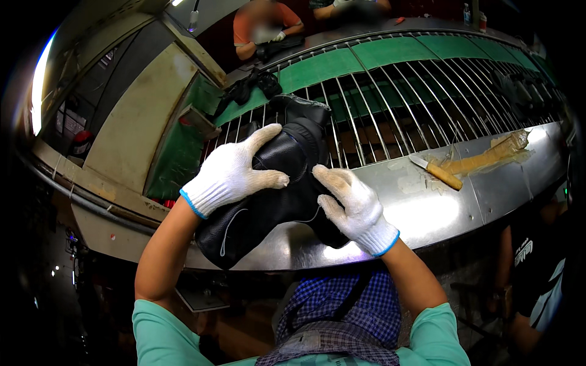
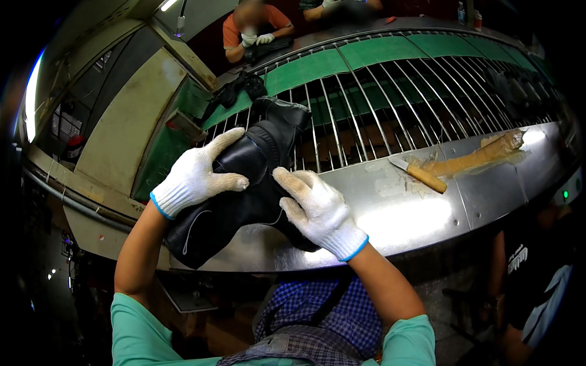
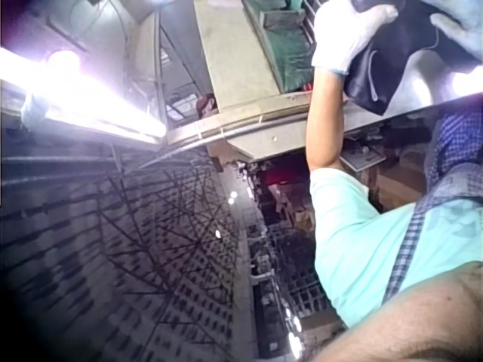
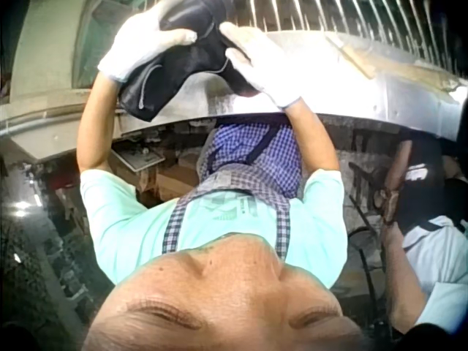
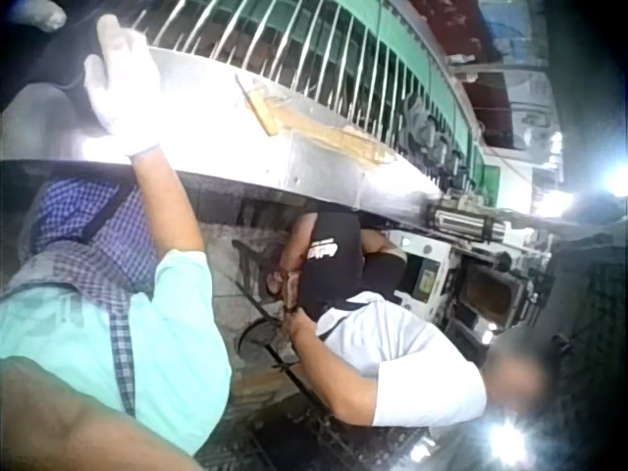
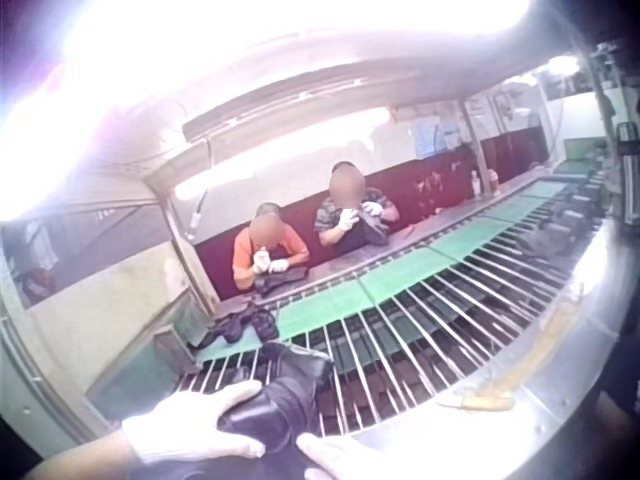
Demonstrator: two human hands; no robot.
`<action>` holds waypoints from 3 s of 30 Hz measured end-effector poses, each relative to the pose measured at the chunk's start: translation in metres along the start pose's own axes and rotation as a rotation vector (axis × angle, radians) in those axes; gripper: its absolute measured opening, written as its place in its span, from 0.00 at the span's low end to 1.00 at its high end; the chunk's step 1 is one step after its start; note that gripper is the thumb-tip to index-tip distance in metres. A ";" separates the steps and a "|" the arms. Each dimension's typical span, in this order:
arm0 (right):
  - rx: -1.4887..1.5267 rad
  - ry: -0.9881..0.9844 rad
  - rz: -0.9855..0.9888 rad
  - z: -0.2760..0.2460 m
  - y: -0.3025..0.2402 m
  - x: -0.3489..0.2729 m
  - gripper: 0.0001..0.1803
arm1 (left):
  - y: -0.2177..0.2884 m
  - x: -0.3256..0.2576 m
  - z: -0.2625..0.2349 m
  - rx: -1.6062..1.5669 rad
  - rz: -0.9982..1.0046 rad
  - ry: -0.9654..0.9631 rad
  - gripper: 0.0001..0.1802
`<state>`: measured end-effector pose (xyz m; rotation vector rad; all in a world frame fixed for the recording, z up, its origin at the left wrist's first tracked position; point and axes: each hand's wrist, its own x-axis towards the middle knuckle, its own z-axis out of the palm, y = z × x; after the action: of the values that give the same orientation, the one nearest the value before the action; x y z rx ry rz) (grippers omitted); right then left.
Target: The person picks up shoes one at a time from a conveyor belt, wipes the side of each shoe with a cloth, and places them back onto the belt.
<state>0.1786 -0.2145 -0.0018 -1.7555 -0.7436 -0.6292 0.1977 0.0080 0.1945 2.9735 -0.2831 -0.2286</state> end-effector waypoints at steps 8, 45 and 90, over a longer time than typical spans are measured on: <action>0.340 -0.122 0.053 -0.026 0.022 0.011 0.24 | 0.004 -0.002 -0.001 0.016 0.025 0.011 0.56; 0.349 0.085 0.131 0.017 0.011 0.031 0.48 | 0.014 -0.026 0.001 0.110 0.171 0.107 0.55; 0.074 -0.286 0.272 0.027 -0.010 -0.008 0.33 | -0.071 -0.033 0.049 -0.149 0.202 0.301 0.55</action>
<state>0.1670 -0.1876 -0.0094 -1.8568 -0.6948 -0.1663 0.1701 0.0774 0.1401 2.7544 -0.4987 0.2096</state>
